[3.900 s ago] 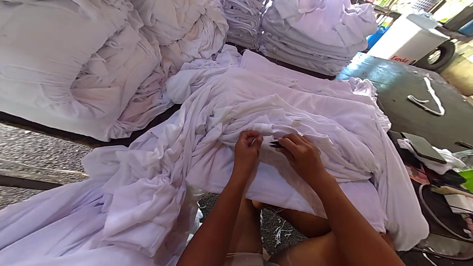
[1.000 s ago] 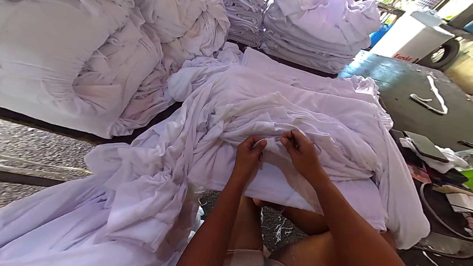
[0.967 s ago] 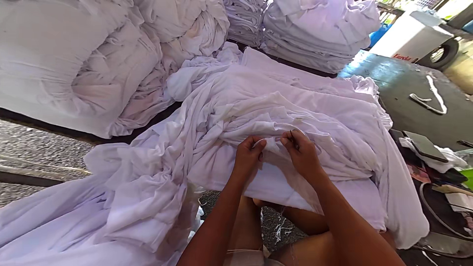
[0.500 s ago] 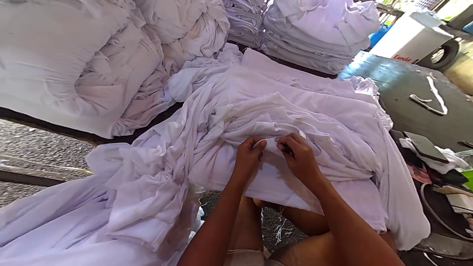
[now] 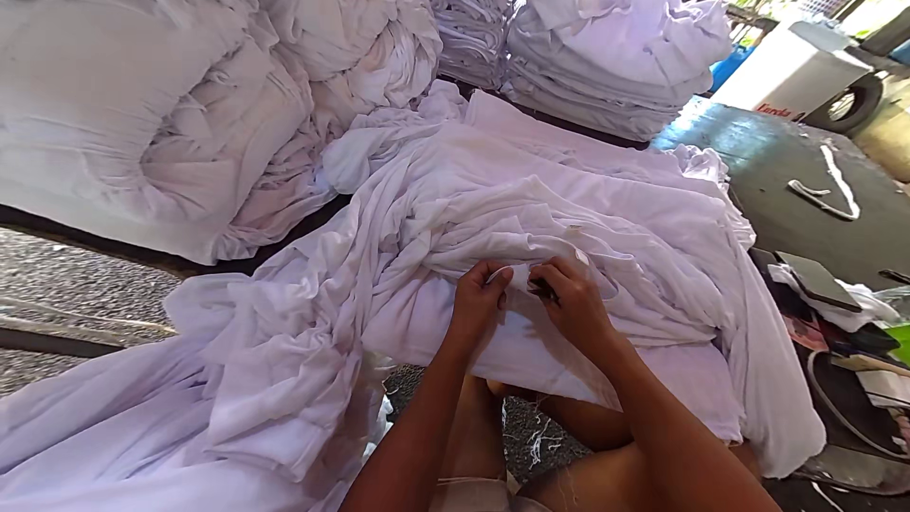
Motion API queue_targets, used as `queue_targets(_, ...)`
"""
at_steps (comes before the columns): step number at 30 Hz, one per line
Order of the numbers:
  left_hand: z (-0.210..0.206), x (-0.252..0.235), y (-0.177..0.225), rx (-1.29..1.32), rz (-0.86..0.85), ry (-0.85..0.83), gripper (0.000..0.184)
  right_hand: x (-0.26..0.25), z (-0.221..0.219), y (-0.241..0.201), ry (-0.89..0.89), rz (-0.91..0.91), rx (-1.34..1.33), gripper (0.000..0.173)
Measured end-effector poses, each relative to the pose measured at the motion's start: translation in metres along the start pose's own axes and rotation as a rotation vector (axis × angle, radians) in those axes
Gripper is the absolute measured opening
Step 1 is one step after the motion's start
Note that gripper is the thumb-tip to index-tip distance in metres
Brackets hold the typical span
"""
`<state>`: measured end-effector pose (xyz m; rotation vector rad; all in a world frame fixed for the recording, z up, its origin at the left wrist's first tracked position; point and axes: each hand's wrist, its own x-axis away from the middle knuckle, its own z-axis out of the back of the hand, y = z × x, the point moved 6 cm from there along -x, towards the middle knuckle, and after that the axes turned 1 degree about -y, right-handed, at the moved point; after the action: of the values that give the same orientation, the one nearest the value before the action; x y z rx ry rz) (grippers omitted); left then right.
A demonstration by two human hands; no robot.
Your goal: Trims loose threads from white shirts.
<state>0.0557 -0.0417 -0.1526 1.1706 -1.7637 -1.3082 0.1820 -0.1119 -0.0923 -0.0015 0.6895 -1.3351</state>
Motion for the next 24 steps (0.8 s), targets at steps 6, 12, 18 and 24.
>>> queue_targets(6,0.0,-0.001,0.0,0.005,0.002,0.001,0.006,-0.006,0.018,0.005,0.077,-0.115,-0.124,0.017)
queue_targets(12,0.0,-0.001,0.0,0.004,0.005,0.001,0.006,0.0,0.006,0.01,-0.108,-0.177,-0.028,0.042)
queue_targets(18,0.0,0.0,0.002,-0.028,0.006,0.0,0.005,0.009,0.006,0.01,-0.043,-0.091,0.069,0.032)
queue_targets(24,0.0,0.001,0.002,-0.026,0.002,0.004,0.006,0.011,0.003,0.016,-0.003,-0.051,0.109,0.03)
